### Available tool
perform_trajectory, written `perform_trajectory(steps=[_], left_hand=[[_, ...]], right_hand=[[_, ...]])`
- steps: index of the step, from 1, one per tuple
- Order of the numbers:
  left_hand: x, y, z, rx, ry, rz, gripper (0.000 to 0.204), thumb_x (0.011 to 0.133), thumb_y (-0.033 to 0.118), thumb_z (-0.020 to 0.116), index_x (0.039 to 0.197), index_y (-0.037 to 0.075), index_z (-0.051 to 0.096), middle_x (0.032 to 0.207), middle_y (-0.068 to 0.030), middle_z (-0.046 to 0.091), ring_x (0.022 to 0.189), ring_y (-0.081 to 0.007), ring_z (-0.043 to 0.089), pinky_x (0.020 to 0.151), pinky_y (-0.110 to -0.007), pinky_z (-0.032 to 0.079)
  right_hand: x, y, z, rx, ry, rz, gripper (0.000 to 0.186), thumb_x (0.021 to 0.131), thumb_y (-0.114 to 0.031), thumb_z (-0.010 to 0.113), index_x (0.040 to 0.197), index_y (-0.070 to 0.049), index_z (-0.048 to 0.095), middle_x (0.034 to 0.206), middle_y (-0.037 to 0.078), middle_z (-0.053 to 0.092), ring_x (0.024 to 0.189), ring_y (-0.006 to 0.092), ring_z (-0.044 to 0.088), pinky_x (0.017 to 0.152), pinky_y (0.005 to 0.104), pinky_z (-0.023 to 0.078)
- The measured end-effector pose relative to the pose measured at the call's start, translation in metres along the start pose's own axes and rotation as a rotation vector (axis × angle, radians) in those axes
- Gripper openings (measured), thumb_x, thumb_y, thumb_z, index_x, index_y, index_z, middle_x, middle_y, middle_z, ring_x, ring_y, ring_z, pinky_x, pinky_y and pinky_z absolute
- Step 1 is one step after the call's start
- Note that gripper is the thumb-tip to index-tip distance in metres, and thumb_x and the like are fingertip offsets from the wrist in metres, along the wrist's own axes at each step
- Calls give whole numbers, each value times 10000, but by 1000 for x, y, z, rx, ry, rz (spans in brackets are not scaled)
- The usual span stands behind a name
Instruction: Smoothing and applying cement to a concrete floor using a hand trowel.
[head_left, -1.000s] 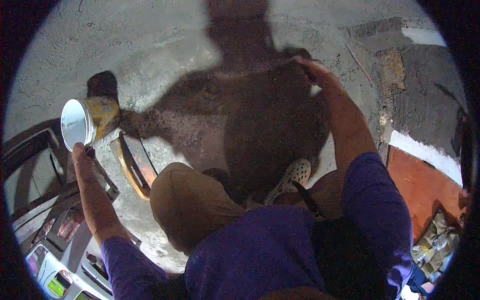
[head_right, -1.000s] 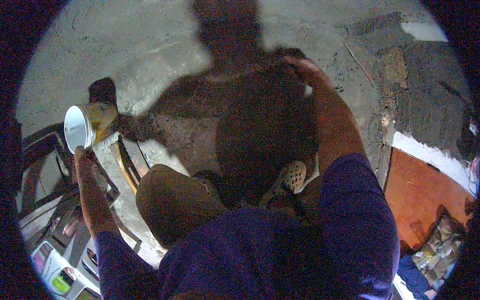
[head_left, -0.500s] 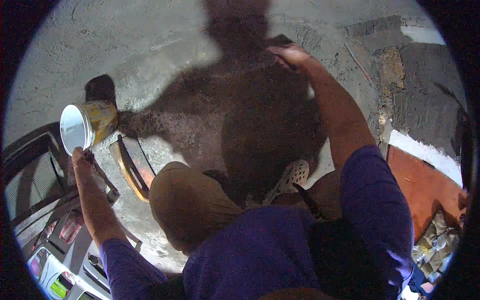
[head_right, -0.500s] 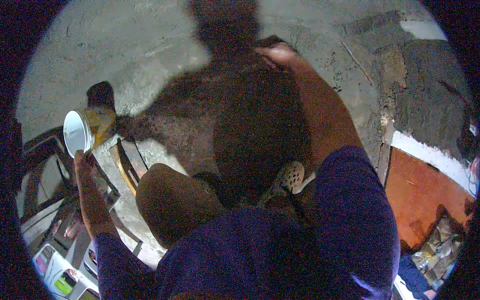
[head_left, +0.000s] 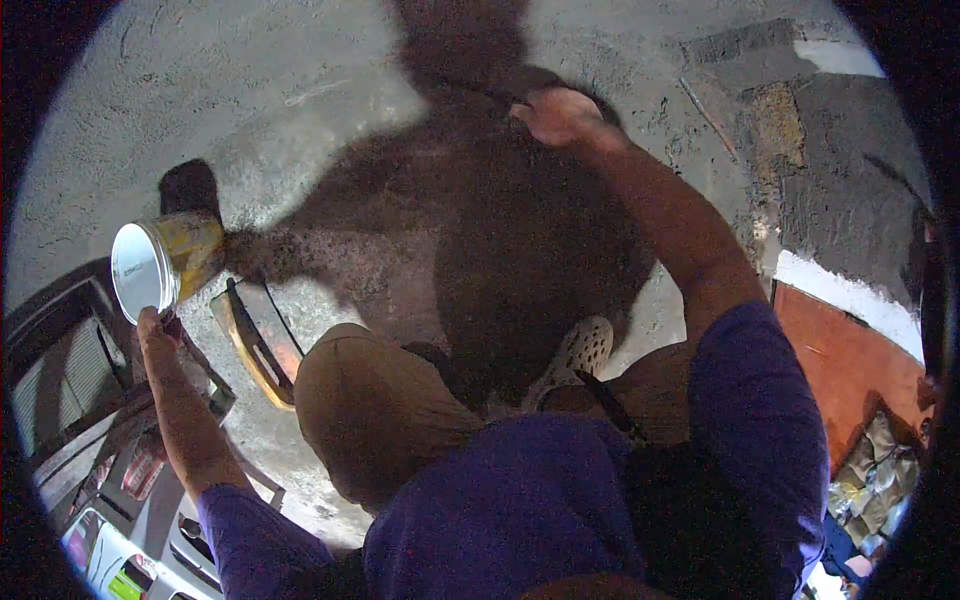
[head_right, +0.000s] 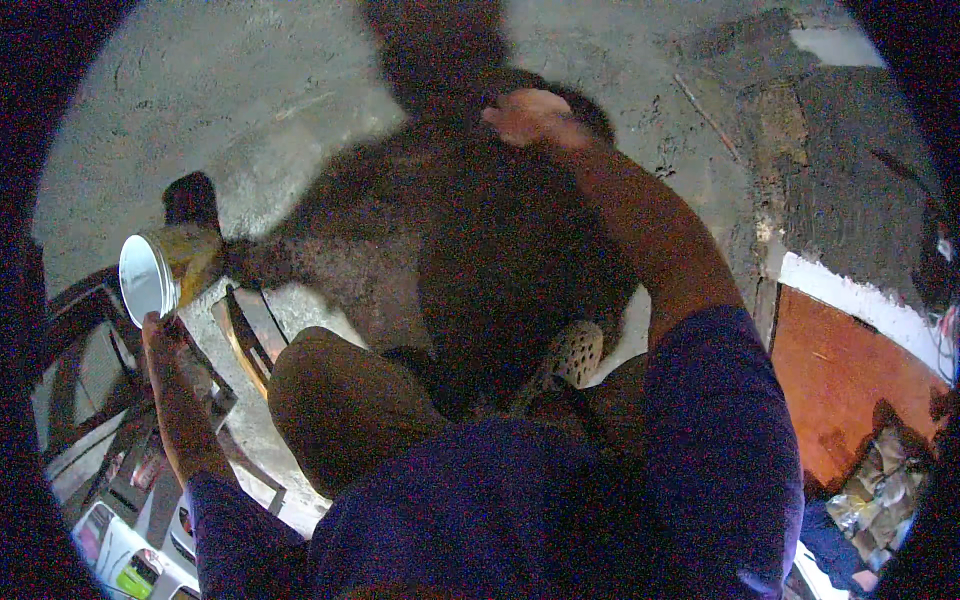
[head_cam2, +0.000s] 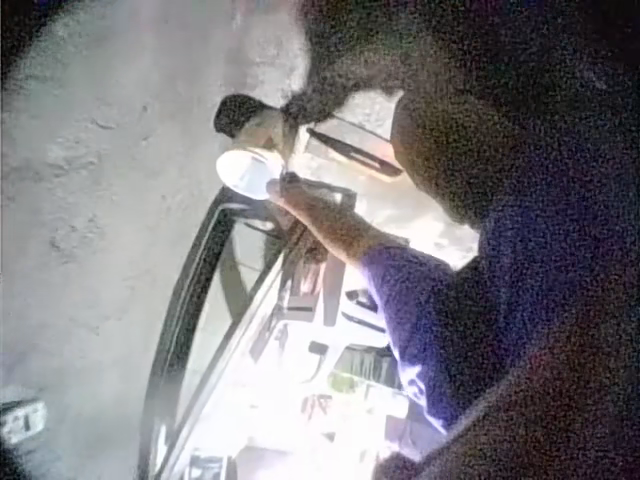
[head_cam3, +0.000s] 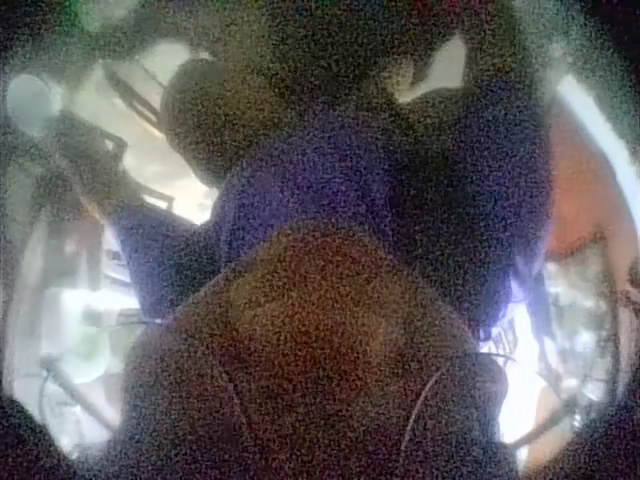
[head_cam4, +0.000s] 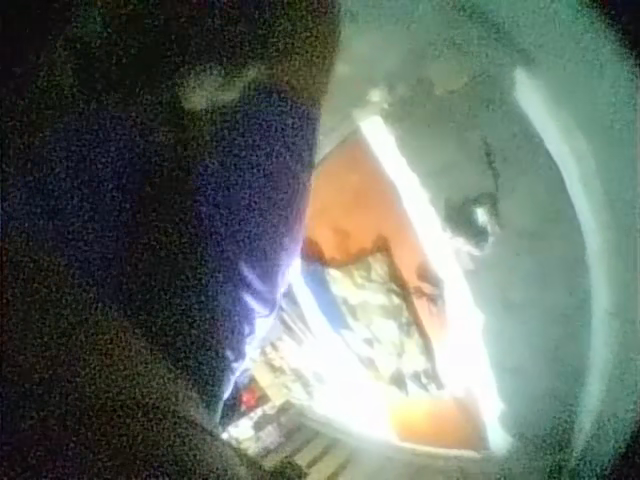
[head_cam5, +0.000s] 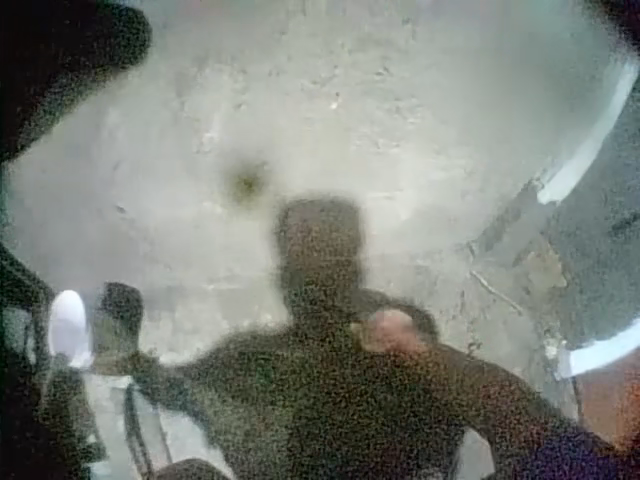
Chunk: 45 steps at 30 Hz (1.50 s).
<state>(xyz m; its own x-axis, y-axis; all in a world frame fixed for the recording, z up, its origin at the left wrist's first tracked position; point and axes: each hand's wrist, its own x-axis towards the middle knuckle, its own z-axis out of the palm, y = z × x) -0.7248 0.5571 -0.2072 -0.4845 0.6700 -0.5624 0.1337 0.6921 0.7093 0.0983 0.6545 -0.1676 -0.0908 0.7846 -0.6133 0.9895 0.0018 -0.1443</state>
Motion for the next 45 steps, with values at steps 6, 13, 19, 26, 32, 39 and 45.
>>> perform_trajectory(steps=[6,13,19,26,32,39,45], left_hand=[[-46,16,25,-62,-46,180,218,756,281,516,646,122,415,564,-28,427,450,-181,435,391,-312,364],[-45,23,28,-8,123,237,196,743,239,575,705,67,489,632,-71,471,574,-220,502,473,-352,412],[-37,25,23,-86,87,18,282,631,240,684,769,56,520,633,-108,530,529,-292,511,500,-374,448],[-89,47,60,-323,114,67,226,710,183,528,906,71,534,811,-92,516,689,-236,526,522,-367,459],[-91,78,80,-279,388,-141,170,715,154,512,863,71,513,792,-94,508,686,-228,524,520,-366,466],[-2,9,5,985,245,659,218,665,205,625,769,65,493,687,-96,491,616,-244,524,517,-350,455],[63,-26,-40,1293,81,523,290,774,331,560,687,56,536,636,-129,577,539,-269,534,455,-391,381]], right_hand=[[7,85,-21,21,194,227,645,815,-598,449,940,13,611,904,202,626,878,362,587,758,443,445],[-25,118,-25,174,114,426,537,841,-504,488,916,9,627,762,175,602,724,213,572,702,380,441],[41,-36,-15,-17,313,-194,560,856,-536,412,954,-28,627,936,213,613,924,369,577,813,447,442],[51,18,-44,-12,145,-88,567,846,-540,450,987,-16,615,941,174,632,908,270,591,836,376,430],[-13,98,-36,87,213,389,498,814,-493,534,1061,-64,590,971,180,623,935,344,586,799,393,441],[-35,53,-18,127,176,184,340,772,-366,584,1039,-155,591,917,156,635,854,344,601,750,441,474],[34,-5,-46,-124,608,-87,287,775,-297,529,1025,-163,568,867,159,630,813,366,600,717,465,478]])
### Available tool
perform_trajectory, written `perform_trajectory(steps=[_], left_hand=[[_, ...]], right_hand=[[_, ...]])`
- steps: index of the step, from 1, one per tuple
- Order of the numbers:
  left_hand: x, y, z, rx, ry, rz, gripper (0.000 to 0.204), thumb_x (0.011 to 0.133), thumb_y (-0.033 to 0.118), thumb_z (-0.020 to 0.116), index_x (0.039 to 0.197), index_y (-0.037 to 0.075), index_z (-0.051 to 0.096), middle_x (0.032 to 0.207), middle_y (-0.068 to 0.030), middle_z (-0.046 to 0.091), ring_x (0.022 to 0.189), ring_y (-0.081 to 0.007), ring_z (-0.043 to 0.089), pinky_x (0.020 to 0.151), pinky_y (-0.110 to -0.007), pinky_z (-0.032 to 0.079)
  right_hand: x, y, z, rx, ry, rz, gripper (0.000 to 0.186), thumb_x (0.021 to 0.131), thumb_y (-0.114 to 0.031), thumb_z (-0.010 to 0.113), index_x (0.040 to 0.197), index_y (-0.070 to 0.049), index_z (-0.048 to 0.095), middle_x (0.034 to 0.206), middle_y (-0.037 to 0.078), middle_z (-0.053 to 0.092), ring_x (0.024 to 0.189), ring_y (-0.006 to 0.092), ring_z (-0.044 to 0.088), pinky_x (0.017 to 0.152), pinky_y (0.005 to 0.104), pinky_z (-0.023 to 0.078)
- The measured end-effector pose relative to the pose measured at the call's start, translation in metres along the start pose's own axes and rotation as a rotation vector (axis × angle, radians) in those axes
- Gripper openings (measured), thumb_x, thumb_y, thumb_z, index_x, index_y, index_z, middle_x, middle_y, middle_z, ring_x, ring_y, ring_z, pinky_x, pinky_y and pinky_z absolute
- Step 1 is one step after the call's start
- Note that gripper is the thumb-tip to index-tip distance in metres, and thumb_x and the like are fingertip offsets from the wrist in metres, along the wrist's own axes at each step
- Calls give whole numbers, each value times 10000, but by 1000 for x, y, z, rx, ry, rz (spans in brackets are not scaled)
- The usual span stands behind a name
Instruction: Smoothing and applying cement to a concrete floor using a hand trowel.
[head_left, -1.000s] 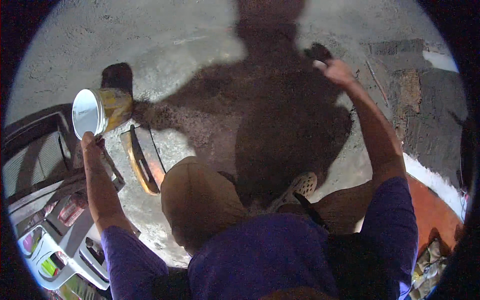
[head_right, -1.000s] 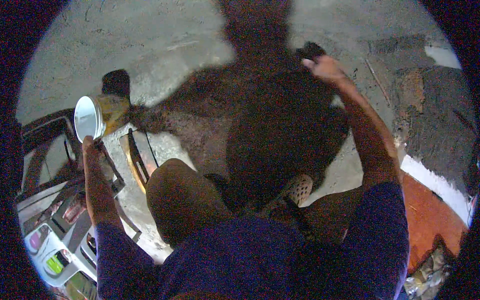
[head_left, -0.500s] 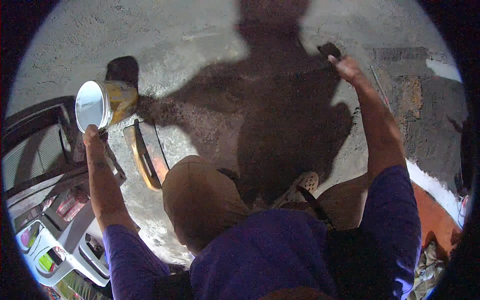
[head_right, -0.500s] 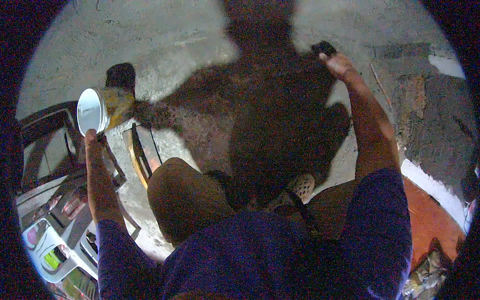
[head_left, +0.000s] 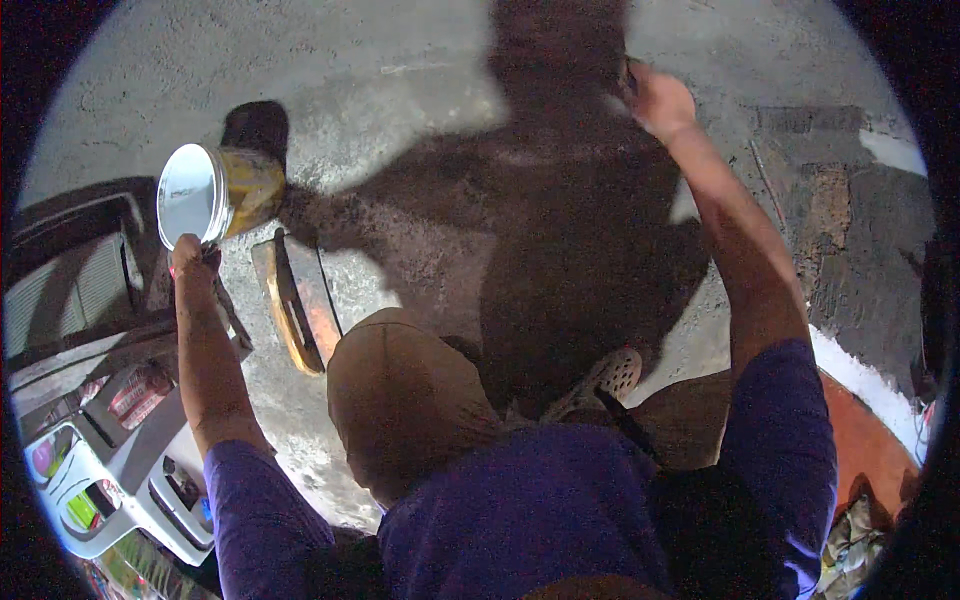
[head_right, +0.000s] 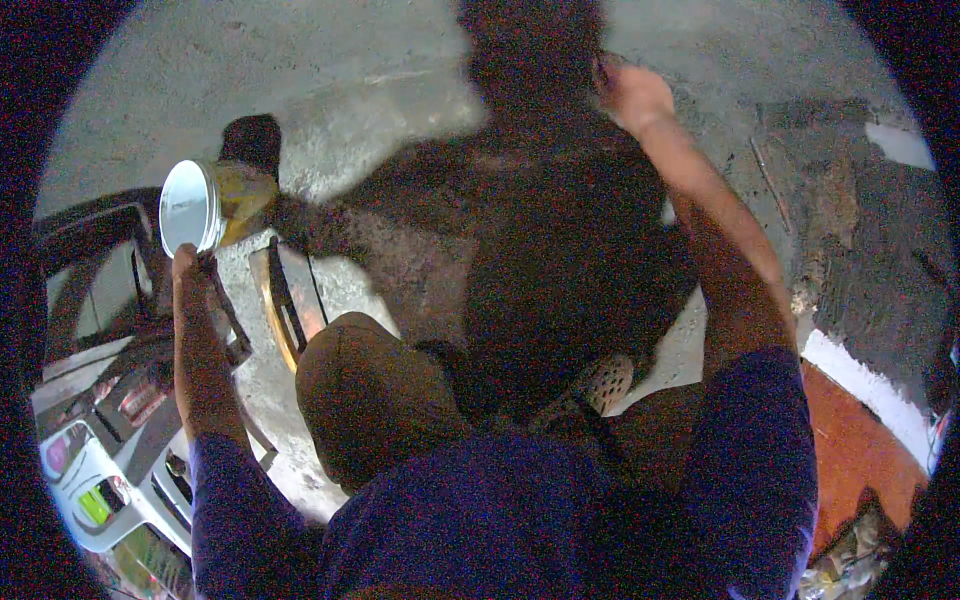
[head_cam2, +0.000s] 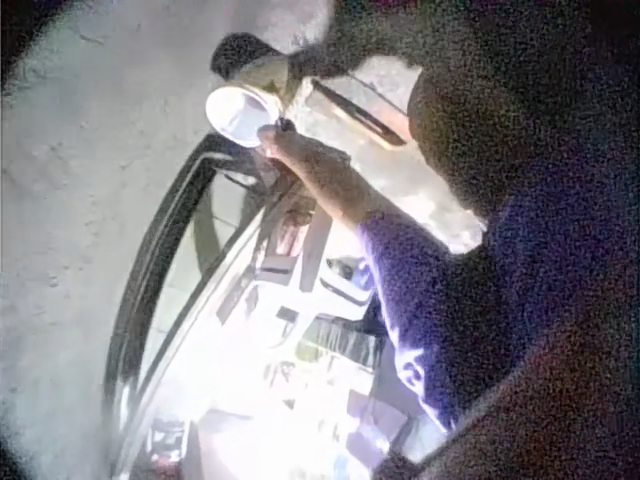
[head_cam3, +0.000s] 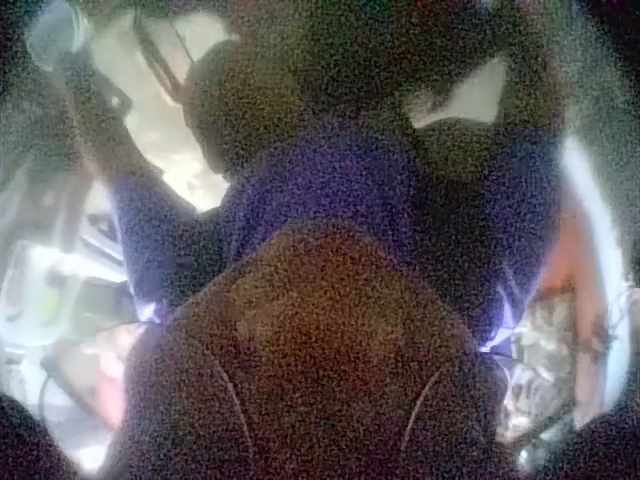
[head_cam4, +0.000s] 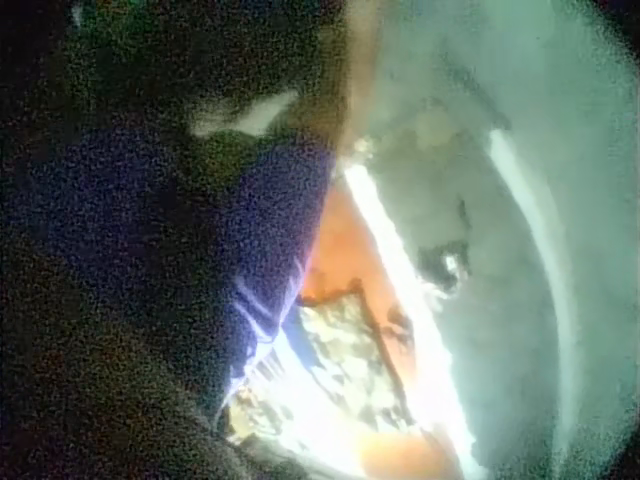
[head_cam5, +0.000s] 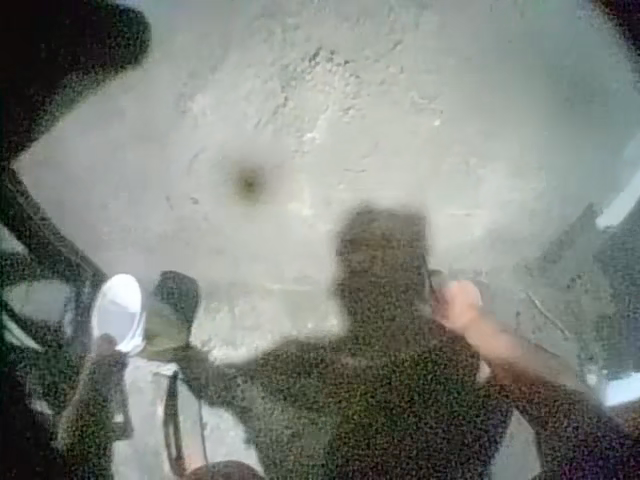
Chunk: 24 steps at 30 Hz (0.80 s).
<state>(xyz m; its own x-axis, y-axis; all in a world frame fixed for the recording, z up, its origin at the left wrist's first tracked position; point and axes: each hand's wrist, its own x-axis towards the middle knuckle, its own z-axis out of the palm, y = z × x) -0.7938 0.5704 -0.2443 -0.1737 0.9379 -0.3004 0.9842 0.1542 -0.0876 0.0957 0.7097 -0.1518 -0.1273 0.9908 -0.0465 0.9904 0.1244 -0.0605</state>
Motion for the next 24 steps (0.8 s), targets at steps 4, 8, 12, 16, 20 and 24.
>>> perform_trajectory(steps=[4,8,12,16,20,24], left_hand=[[-12,9,2,278,351,428,200,728,220,608,698,46,515,646,-159,540,601,-329,531,539,-402,434],[-16,19,-2,218,265,320,192,739,210,586,688,47,497,641,-162,525,600,-331,523,552,-400,436],[-14,18,0,205,263,210,307,681,341,644,724,58,532,676,-136,543,630,-318,546,579,-402,449],[-25,26,3,310,238,230,281,739,323,578,843,63,552,753,-87,569,660,-273,578,592,-384,474],[-35,55,-3,208,226,92,191,743,233,542,819,59,518,720,-85,523,628,-250,553,550,-367,465],[-45,89,-20,178,205,39,123,747,164,518,798,54,496,696,-84,494,606,-231,538,523,-355,460]], right_hand=[[37,-18,35,-38,-72,128,261,828,-265,466,1023,-115,553,1027,162,604,928,374,581,773,450,475],[36,-17,67,69,-100,247,318,866,-299,418,1047,-68,542,1047,191,592,963,380,571,790,472,469],[37,-41,68,31,-116,177,430,897,-378,310,1077,-59,536,1082,221,571,1008,391,542,858,488,417],[37,-105,48,140,-163,-48,533,902,-450,225,1139,-78,524,1123,246,541,1053,409,504,941,490,342],[42,-163,32,296,-146,115,586,898,-483,211,1201,-74,501,1174,247,513,1100,417,472,961,479,328],[56,-182,22,256,-151,108,619,893,-500,206,1184,-54,522,1207,239,495,1135,409,451,972,478,323]])
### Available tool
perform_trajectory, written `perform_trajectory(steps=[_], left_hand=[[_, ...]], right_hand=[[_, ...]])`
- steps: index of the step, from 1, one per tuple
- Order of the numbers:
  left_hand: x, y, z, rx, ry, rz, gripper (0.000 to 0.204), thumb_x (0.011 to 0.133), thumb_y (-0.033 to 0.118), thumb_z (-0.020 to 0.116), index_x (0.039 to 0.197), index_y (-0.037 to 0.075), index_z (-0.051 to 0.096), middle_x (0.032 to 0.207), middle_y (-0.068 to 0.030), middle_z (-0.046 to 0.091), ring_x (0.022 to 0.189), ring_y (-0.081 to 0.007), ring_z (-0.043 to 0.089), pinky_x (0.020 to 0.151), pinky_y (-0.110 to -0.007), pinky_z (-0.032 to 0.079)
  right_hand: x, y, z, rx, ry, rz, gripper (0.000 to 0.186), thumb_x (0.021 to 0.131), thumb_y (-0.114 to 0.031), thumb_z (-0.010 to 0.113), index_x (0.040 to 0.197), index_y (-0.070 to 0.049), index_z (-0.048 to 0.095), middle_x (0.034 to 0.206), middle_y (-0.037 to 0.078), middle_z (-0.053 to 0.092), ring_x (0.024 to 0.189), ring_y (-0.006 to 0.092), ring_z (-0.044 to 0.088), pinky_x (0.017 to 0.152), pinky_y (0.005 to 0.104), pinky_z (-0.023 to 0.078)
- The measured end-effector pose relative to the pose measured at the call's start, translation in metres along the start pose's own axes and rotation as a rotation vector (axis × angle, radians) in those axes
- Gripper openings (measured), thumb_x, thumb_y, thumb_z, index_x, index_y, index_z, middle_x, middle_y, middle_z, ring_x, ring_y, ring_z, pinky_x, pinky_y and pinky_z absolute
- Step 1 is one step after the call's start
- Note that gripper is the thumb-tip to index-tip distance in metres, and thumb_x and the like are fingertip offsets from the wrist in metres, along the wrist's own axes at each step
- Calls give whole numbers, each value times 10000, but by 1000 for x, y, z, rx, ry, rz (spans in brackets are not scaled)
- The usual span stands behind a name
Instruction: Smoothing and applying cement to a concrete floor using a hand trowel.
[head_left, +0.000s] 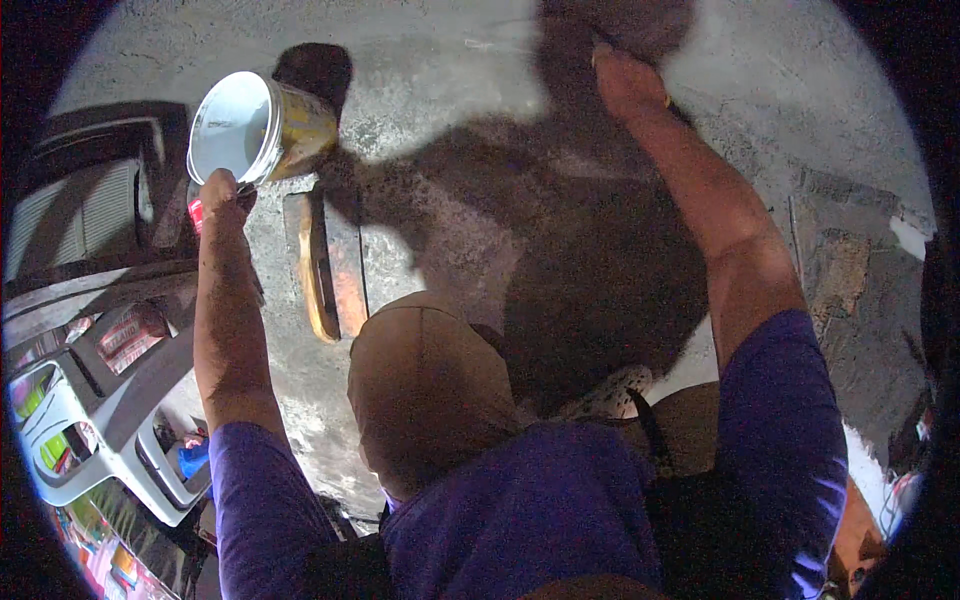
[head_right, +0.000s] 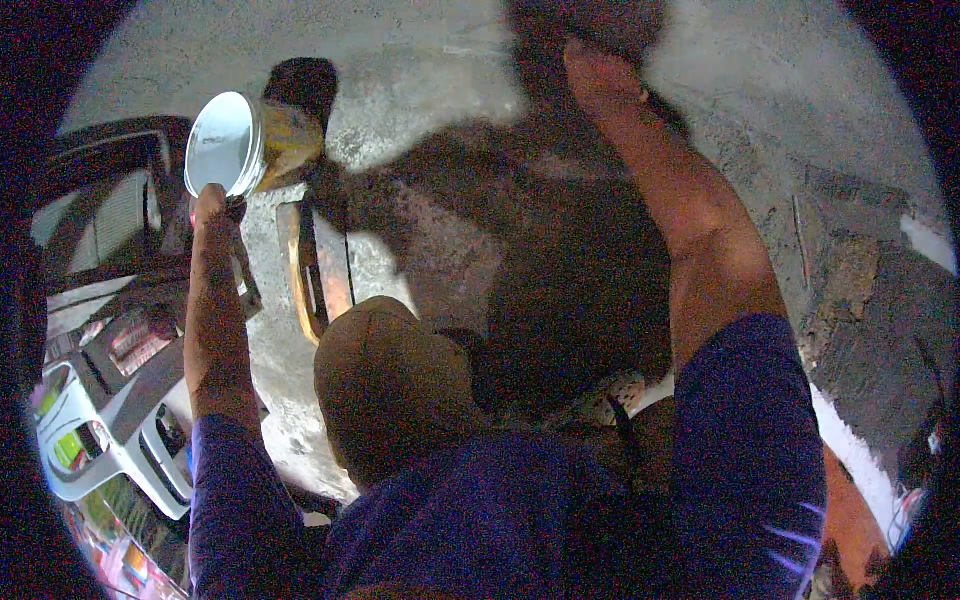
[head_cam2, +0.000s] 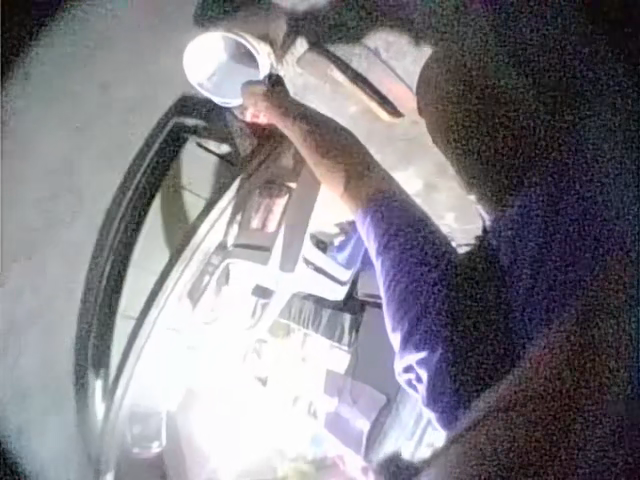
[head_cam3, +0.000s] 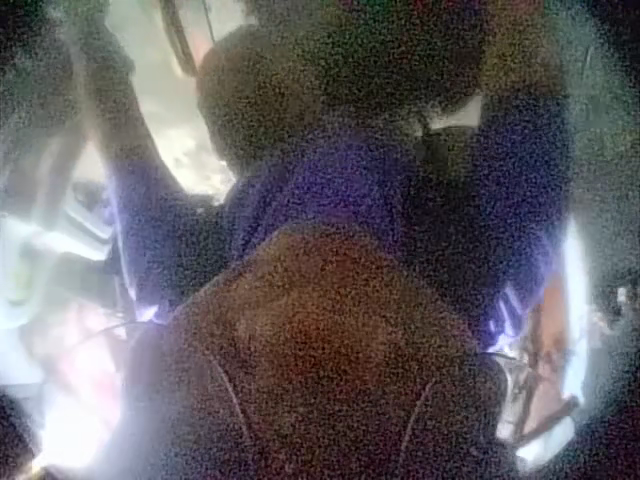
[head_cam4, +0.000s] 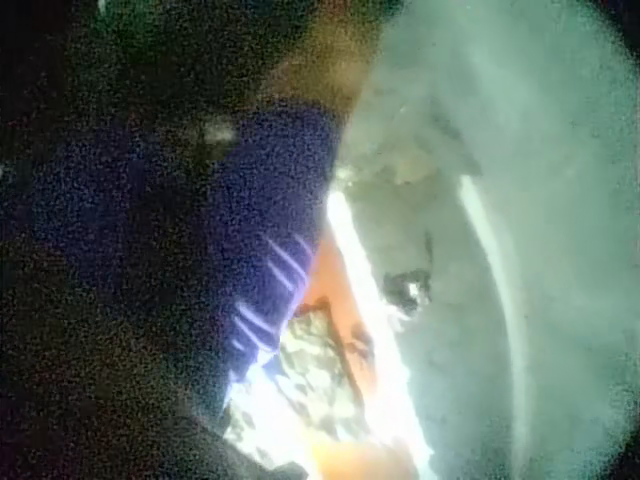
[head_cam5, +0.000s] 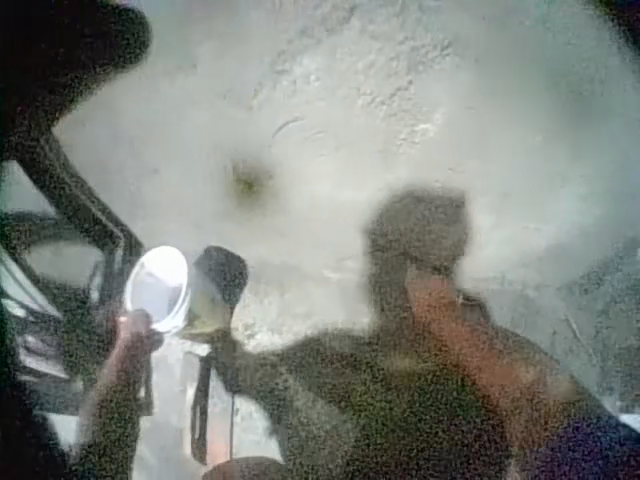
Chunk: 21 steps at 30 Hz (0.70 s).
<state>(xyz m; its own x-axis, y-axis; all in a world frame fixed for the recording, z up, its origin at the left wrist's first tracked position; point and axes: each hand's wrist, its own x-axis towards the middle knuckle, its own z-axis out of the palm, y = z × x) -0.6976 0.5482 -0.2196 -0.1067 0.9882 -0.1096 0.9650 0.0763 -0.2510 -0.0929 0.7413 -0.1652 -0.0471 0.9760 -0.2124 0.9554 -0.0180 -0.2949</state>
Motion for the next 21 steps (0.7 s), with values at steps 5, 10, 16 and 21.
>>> perform_trajectory(steps=[5,10,16,21], left_hand=[[-4,23,-33,54,-9,6,113,751,141,554,767,36,516,693,-92,547,629,-218,564,557,-357,481],[-2,29,-56,-90,-89,-130,271,602,152,753,751,47,551,751,-149,620,681,-287,623,574,-360,503],[-1,33,-52,-90,-132,-87,256,625,161,721,767,38,546,763,-150,617,714,-294,618,596,-359,506],[10,-4,-17,-163,-179,-167,198,734,202,573,812,20,563,799,-203,596,788,-349,601,652,-391,484]], right_hand=[[11,-15,2,-218,-186,-39,623,891,-505,218,1191,-44,512,1224,242,479,1142,402,451,977,482,319],[7,-2,16,62,37,4,592,898,-466,196,1194,-55,503,1211,230,494,1135,397,459,985,482,310],[32,39,40,-53,75,-85,411,899,-395,329,988,-66,559,1074,215,568,1000,407,545,826,477,444],[10,16,47,-354,12,-344,370,861,-393,445,978,-63,563,967,182,600,908,363,589,741,464,474]])
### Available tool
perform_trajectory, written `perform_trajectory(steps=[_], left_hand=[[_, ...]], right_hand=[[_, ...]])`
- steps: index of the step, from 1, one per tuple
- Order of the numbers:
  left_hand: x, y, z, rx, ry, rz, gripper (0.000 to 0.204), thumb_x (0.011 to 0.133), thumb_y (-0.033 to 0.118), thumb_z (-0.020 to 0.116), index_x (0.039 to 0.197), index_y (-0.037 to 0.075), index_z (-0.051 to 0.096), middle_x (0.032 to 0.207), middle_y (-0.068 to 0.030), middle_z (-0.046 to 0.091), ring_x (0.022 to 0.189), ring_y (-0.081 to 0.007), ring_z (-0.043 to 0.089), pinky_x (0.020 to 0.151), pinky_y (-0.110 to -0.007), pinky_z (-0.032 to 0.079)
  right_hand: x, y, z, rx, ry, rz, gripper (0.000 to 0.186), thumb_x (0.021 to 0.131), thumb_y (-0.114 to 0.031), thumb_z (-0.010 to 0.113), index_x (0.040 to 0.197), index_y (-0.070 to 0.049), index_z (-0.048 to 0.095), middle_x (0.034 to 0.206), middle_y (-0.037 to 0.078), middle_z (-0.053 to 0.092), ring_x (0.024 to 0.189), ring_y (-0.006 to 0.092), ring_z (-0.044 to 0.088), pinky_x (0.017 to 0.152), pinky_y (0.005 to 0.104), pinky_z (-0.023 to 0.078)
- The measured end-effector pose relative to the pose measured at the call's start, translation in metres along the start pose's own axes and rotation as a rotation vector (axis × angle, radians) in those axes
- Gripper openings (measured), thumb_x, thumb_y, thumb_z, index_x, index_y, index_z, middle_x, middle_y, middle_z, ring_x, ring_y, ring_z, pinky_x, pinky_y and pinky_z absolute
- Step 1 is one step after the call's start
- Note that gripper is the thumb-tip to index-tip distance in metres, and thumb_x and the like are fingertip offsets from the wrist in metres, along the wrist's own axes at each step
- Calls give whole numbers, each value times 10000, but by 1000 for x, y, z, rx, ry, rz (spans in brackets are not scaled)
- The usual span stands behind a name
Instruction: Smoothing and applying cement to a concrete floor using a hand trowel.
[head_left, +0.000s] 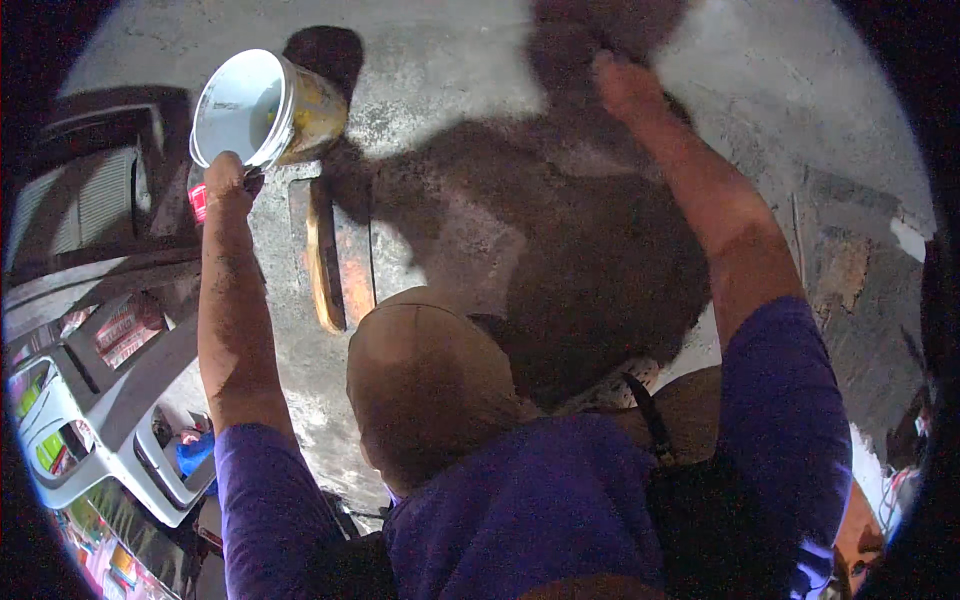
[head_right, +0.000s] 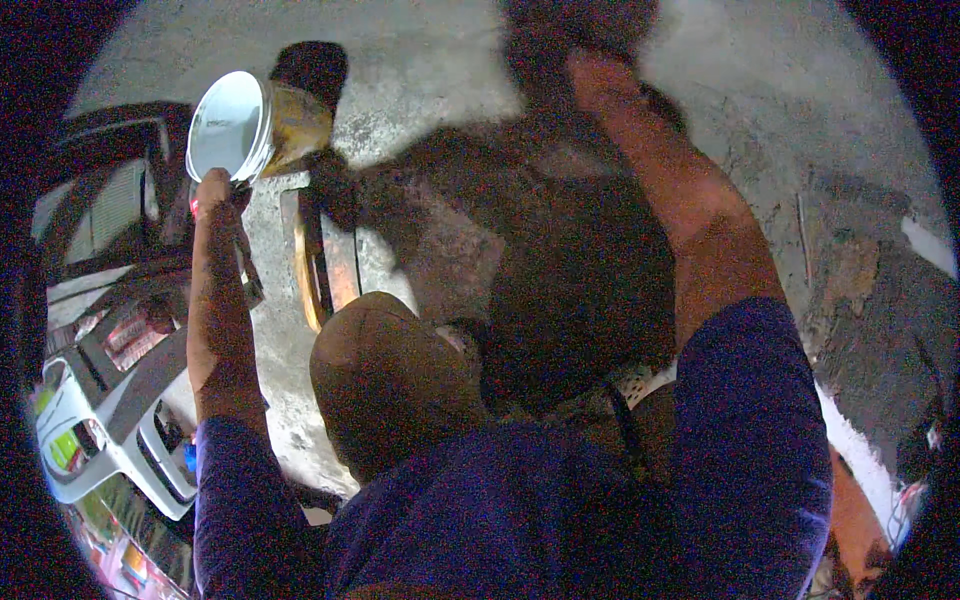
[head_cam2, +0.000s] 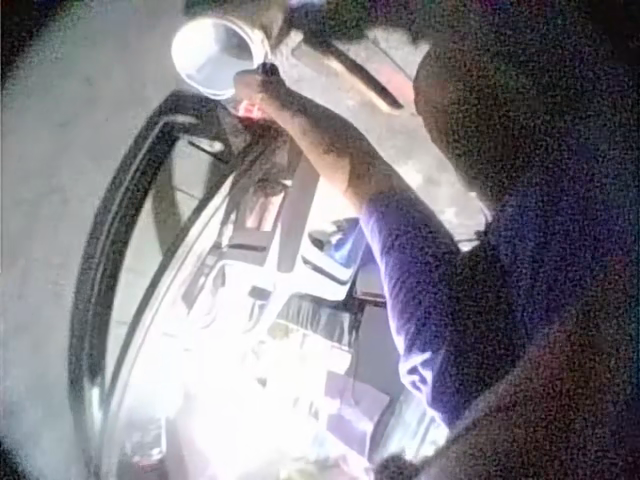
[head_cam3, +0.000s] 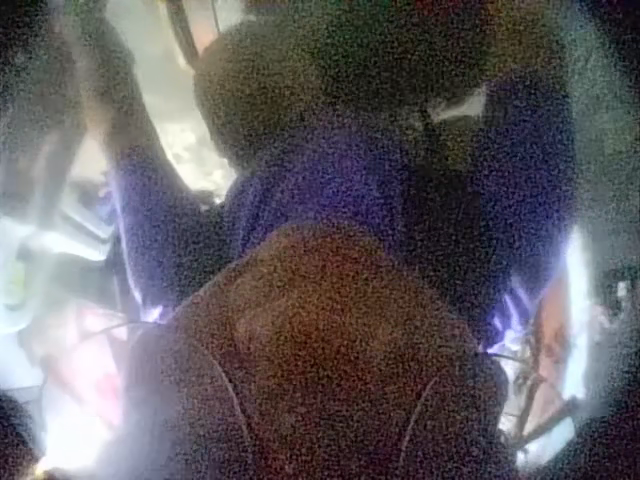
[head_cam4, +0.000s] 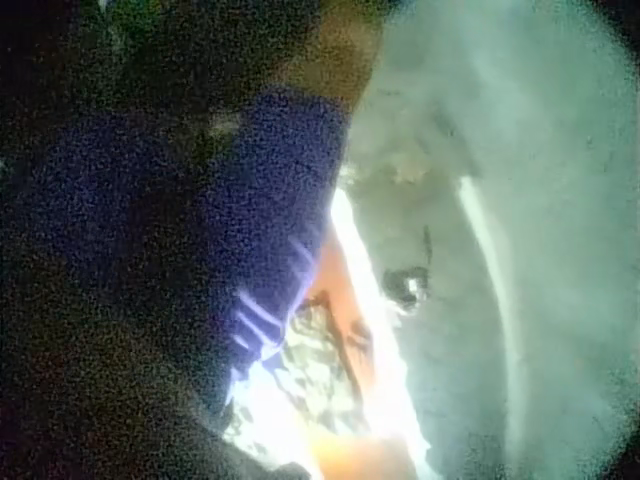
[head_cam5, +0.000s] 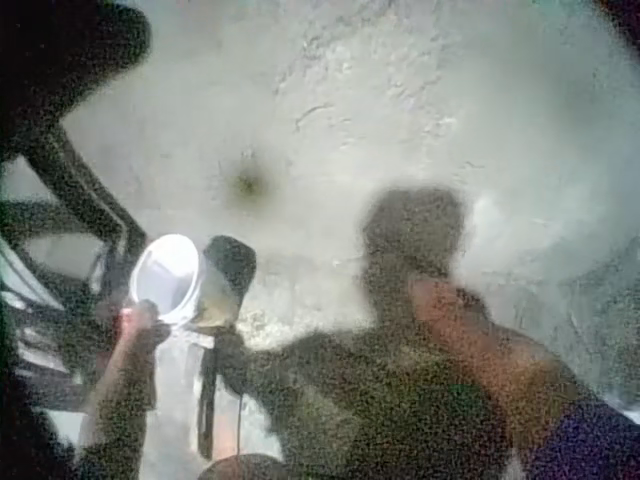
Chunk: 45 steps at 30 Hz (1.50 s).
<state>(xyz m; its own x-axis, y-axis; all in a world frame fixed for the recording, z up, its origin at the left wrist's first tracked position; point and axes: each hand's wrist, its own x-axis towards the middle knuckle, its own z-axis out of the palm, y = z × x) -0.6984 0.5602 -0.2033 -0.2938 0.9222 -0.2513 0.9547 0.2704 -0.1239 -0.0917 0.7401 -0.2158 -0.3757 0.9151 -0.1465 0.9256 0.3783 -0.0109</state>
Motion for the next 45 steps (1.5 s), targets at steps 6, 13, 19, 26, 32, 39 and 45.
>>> perform_trajectory(steps=[6,13,19,26,32,39,45], left_hand=[[27,-51,29,126,224,480,213,743,223,541,716,12,532,717,-222,532,700,-422,523,590,-466,418],[13,-41,15,-132,171,254,227,726,216,571,742,11,474,644,-92,507,590,-290,547,519,-409,424],[-5,-5,-6,-876,-100,-206,167,743,174,545,742,14,495,658,-84,529,587,-265,560,525,-380,461],[-52,81,-47,-1345,-314,-574,110,764,125,514,742,17,520,673,-75,554,583,-237,576,532,-347,505],[-92,194,-69,-1322,-377,-296,113,775,103,504,842,18,534,711,-75,575,579,-214,579,485,-315,508],[-129,343,-83,-1410,-413,-339,339,745,88,492,1054,-48,462,850,-130,581,604,-229,595,476,-308,516],[-131,377,-83,-1373,-437,-393,257,813,161,447,970,-27,525,825,-122,587,678,-268,609,535,-395,524]], right_hand=[[-31,-86,15,519,-172,-155,453,837,-435,501,995,-22,595,907,184,607,871,306,598,748,435,466],[-91,38,25,887,-295,378,458,822,-460,567,718,-16,608,595,75,584,560,190,576,509,349,466],[-172,169,34,1086,-356,649,421,825,-467,576,683,-70,585,590,24,544,558,156,528,543,402,438],[-237,241,-2,764,-267,729,456,808,-522,560,796,-67,577,725,59,562,656,198,530,606,417,438],[-216,191,21,1170,-336,684,424,819,-480,571,775,-59,547,664,29,534,562,142,499,509,321,418],[-235,289,52,1379,-213,690,263,827,-340,621,795,-82,581,610,15,535,474,122,479,416,286,387],[-287,329,6,1324,-138,693,388,752,-471,664,755,-87,609,671,25,573,563,135,521,509,307,415]])
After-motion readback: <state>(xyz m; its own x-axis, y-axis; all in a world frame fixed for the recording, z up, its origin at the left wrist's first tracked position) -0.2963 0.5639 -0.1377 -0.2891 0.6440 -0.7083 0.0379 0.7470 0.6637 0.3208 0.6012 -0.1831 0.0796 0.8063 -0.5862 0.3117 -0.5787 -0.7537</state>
